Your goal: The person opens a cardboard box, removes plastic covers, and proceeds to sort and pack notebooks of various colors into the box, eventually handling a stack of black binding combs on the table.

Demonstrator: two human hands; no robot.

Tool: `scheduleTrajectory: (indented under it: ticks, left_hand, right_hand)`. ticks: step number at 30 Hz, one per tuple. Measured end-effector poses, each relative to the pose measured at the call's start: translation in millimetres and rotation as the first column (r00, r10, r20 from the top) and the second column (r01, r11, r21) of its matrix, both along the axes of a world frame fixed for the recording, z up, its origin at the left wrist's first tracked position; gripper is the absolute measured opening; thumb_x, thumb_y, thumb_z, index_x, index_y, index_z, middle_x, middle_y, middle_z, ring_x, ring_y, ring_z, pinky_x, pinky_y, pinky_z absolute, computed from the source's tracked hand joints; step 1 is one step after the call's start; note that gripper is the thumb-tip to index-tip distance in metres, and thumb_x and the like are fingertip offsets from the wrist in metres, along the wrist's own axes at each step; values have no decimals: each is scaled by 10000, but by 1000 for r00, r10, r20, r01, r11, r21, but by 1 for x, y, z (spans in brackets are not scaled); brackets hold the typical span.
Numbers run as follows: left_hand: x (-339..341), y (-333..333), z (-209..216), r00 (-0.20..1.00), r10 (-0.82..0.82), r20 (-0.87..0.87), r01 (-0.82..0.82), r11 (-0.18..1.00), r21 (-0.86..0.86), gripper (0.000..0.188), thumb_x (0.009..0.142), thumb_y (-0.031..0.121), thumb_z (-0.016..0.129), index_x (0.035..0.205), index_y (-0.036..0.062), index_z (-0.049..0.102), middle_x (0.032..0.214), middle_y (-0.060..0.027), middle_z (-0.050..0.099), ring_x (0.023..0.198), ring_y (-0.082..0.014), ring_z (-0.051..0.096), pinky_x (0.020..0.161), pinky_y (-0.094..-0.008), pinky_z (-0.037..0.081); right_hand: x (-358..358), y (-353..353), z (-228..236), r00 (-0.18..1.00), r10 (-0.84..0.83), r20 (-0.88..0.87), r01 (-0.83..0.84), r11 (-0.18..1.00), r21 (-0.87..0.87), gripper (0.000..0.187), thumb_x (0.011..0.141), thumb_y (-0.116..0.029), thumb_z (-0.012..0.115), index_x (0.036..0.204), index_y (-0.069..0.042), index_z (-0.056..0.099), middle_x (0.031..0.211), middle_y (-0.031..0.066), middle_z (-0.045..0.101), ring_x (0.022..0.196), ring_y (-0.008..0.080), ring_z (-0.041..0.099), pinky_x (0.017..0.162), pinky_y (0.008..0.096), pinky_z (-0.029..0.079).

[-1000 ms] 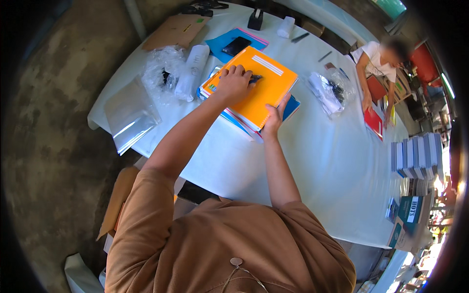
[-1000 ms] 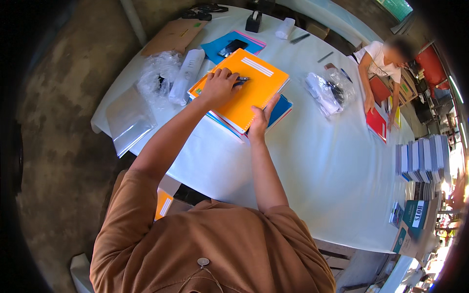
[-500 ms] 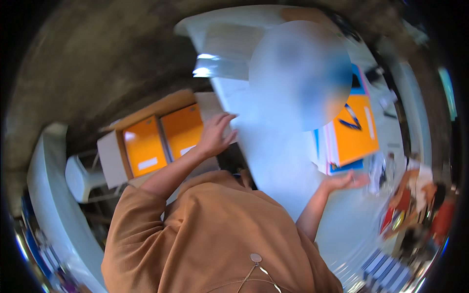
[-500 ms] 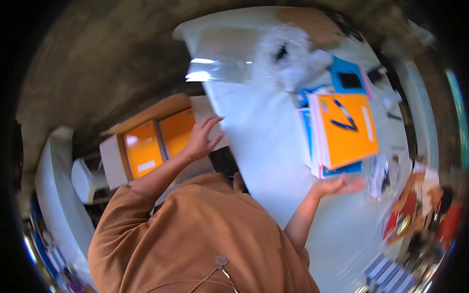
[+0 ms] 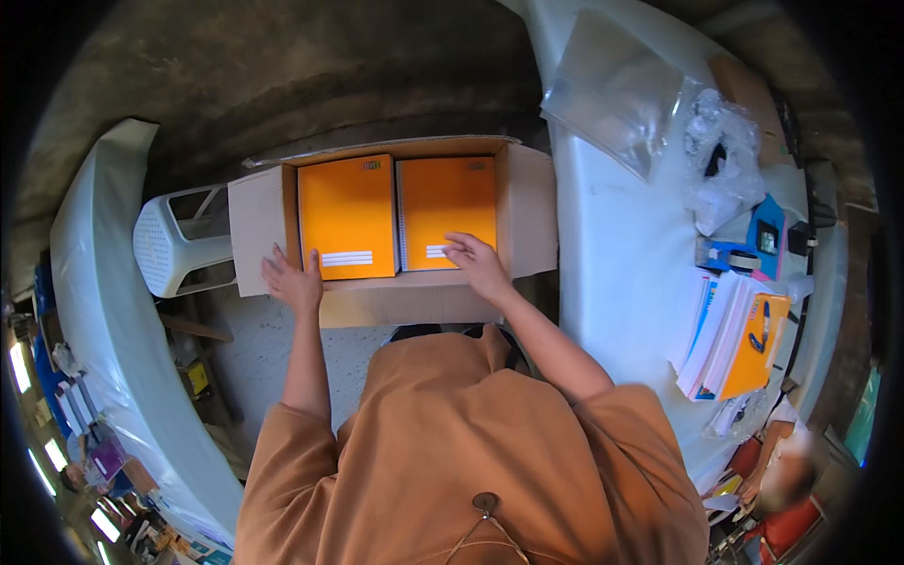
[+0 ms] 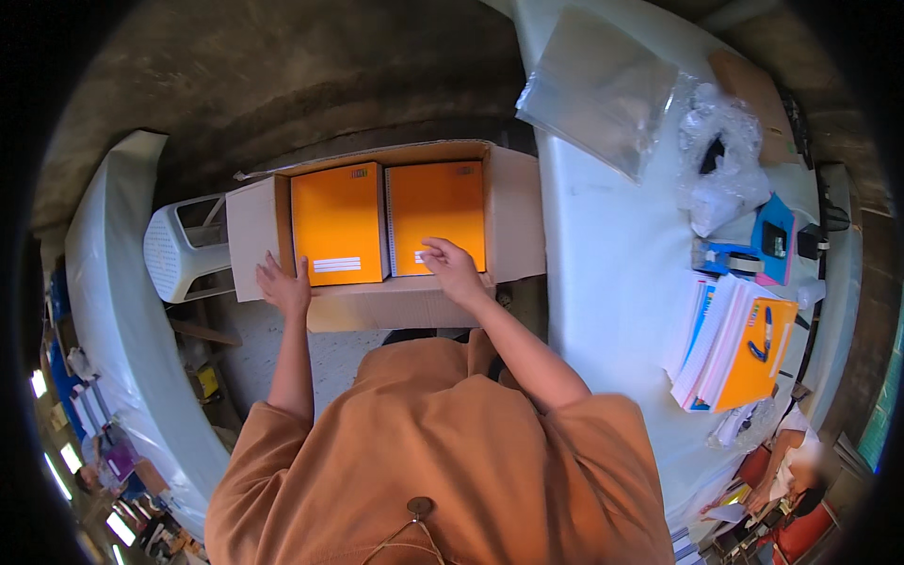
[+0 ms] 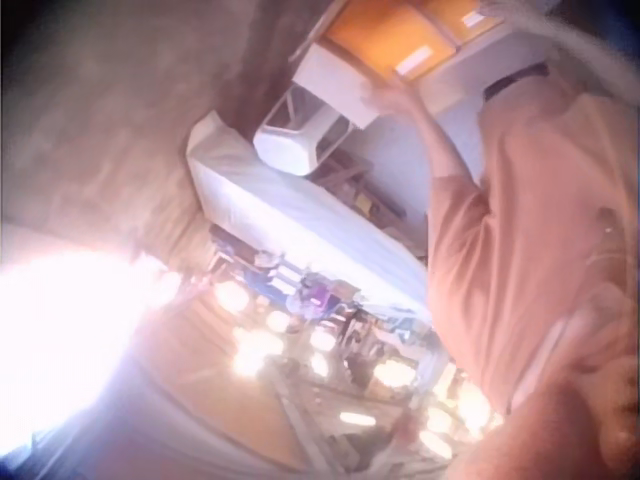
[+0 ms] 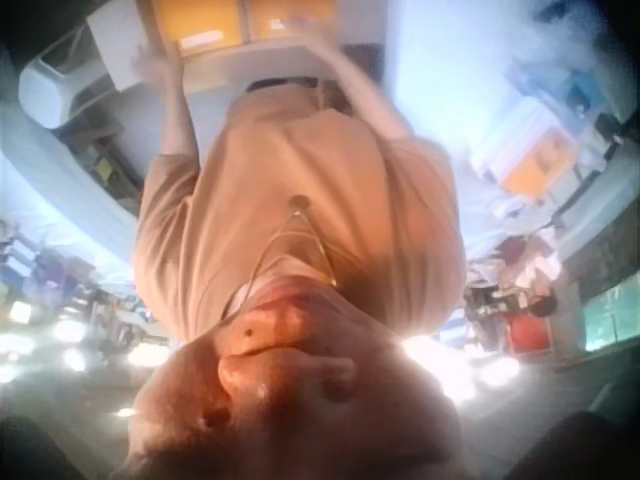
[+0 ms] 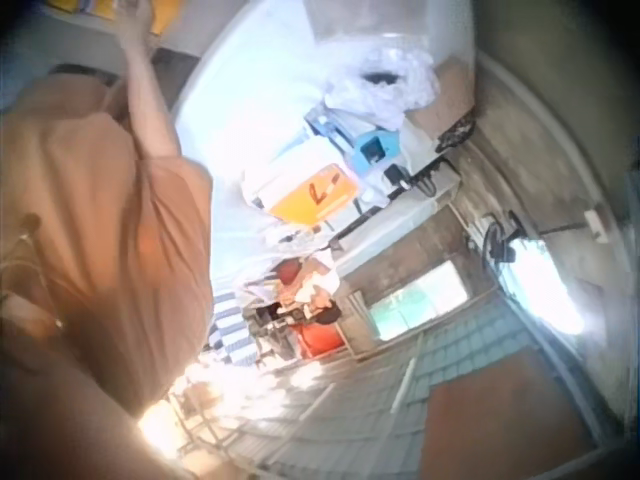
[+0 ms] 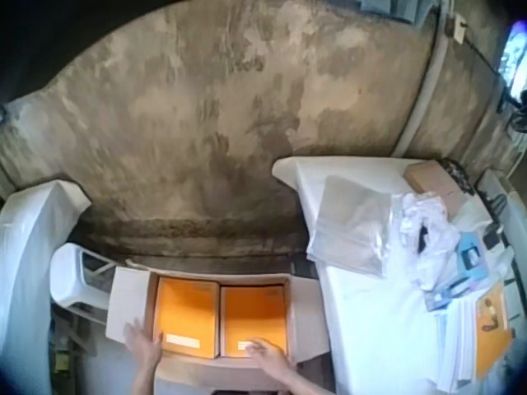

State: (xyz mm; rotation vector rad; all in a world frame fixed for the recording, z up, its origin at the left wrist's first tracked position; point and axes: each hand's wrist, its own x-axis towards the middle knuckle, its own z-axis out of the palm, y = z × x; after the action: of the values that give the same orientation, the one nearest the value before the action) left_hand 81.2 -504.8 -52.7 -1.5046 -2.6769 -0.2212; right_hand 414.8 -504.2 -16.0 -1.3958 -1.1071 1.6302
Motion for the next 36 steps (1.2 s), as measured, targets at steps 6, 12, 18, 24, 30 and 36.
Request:
scheduleTrajectory:
  ticks: [6,12,18,24,30,36]
  left_hand:
    - [-1,21,-22,997,79,-12,-79,990,-116,814,797,617,519,1422,175,243,1429,-222,249,1312,-376,237,999,-578,227]
    - [-7,19,-32,998,39,-45,-41,998,-53,814,796,589,533,1413,136,256,1414,-222,278,1293,-387,262,1003,-558,237]
    - [-5,22,-29,999,24,-42,-26,999,-35,804,790,561,560,1398,114,284,1395,-231,299,1274,-393,288,1013,-526,239]
    - [-4,29,-21,1000,12,-15,-12,1000,-22,783,810,552,552,1394,98,294,1367,-250,327,1272,-385,306,1022,-490,248]
    - [0,27,-20,1000,15,-9,-16,999,-28,808,803,565,549,1403,94,280,1375,-257,308,1268,-393,305,1031,-491,231]
    - [-1,26,-19,999,9,51,-8,1000,-24,835,793,560,550,1408,82,251,1384,-274,265,1290,-399,245,1032,-519,190]
  right_hand:
    - [-41,101,-88,677,24,735,-281,932,228,594,769,-260,648,1249,32,455,1270,232,472,1188,340,453,1019,405,348]
    - [-28,202,-111,427,253,868,-567,823,39,772,629,-334,767,1251,12,466,1260,220,485,1188,338,454,1027,407,346]
    - [-37,237,-119,286,566,773,-670,695,-260,766,577,-287,791,1230,5,517,1284,211,491,1200,322,461,1016,393,351]
    - [-48,247,-82,416,763,495,-422,644,-638,710,506,-264,823,1164,-105,612,1279,159,517,1196,291,475,1000,365,376]
    - [-47,237,-65,154,872,465,-548,467,-694,666,547,-259,779,1147,-35,594,1169,196,579,1081,324,555,960,369,403]
    - [-41,203,-40,85,806,586,-711,461,-531,670,581,-235,749,1188,-37,548,1157,200,580,1064,326,562,934,378,423]
